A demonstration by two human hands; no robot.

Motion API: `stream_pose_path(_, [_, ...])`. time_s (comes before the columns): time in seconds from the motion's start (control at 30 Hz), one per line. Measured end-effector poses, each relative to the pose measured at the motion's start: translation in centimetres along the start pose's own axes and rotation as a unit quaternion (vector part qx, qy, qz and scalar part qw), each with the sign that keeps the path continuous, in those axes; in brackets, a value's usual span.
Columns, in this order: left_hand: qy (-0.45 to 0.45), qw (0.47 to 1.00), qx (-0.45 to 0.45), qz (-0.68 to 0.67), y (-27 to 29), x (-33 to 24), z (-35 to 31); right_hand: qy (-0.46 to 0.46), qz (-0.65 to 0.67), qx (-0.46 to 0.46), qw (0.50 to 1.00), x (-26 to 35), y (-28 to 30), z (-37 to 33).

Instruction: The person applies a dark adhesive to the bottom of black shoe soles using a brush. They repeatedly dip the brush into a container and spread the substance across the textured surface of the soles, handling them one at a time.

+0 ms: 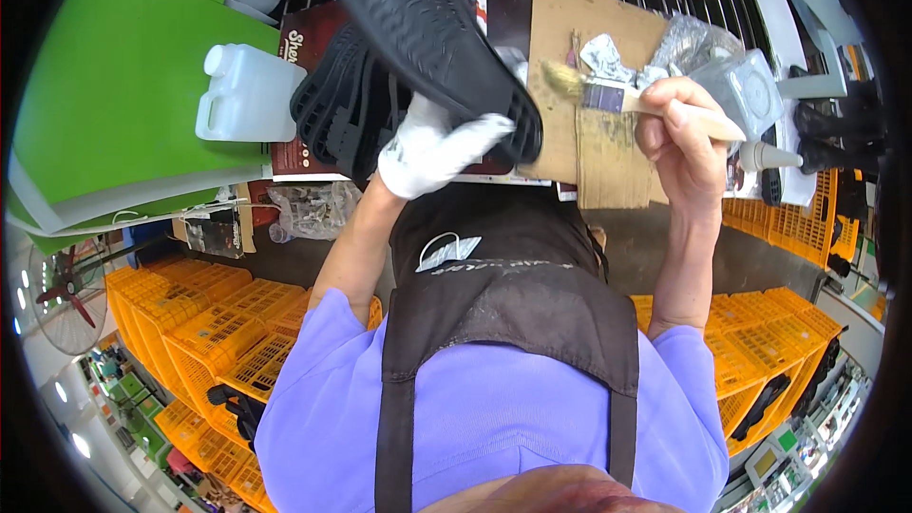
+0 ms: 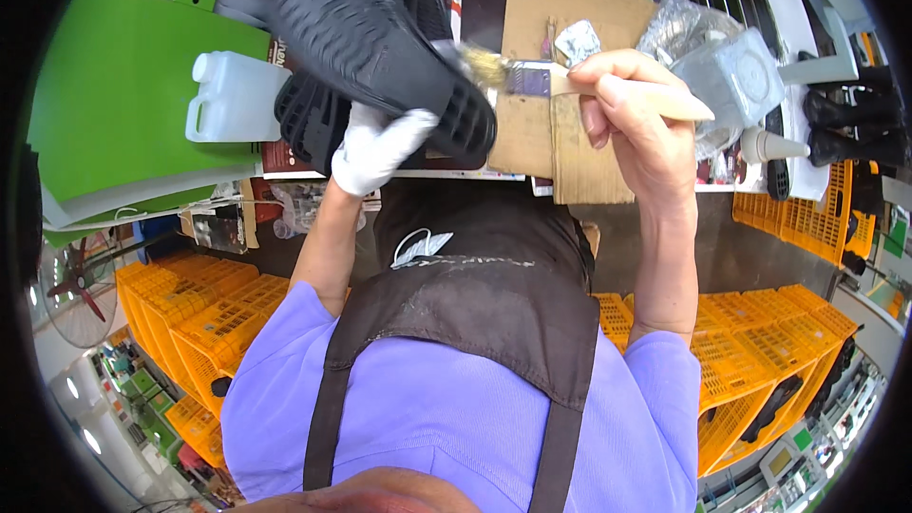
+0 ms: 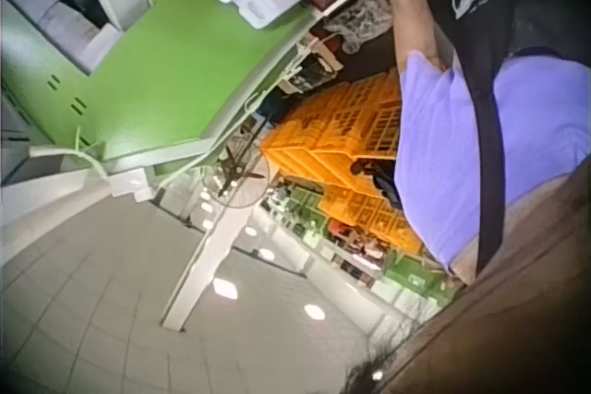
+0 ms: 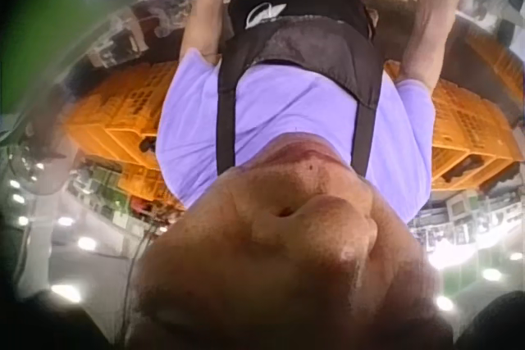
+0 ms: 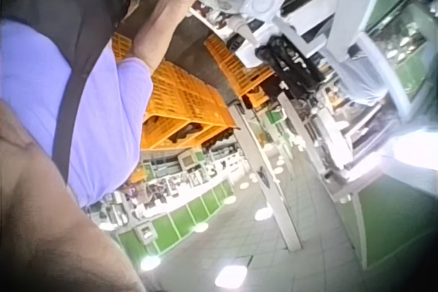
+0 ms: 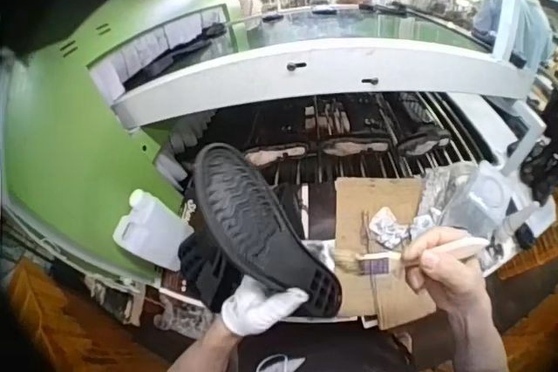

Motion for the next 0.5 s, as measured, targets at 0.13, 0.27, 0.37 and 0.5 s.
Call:
stream_pose_path(0.13, [0.219, 0.84, -0.022, -0.495, -0.4, 0.8, -1.3, 0.066, 0.008, 0.07, 0.995, 0.2, -0.4, 0.9])
stream_pose_path(0.27, [0.206, 0.842, -0.134, -0.481, -0.5, 2.0, -1.4, -0.092, 0.092, 0.101, 0.986, -2.5, -3.3, 0.8])
stream_pose_path(0.37, [0.179, 0.824, 0.017, -0.537, -0.8, 2.8, -1.6, -0.189, 0.064, 0.104, 0.974, -5.1, -2.9, 1.6])
stream_pose_path(0.5, [0.189, 0.831, 0.051, -0.521, -1.0, 3.2, -2.7, -0.035, -0.05, -0.067, 0.996, -4.3, 0.6, 3.1])
Point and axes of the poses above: each hand's wrist, its own z-axis towards the middle knuckle, its own y-axis out of the back of the hand, x = y × z, the point moved 5 cm from there along z, towards the middle knuckle
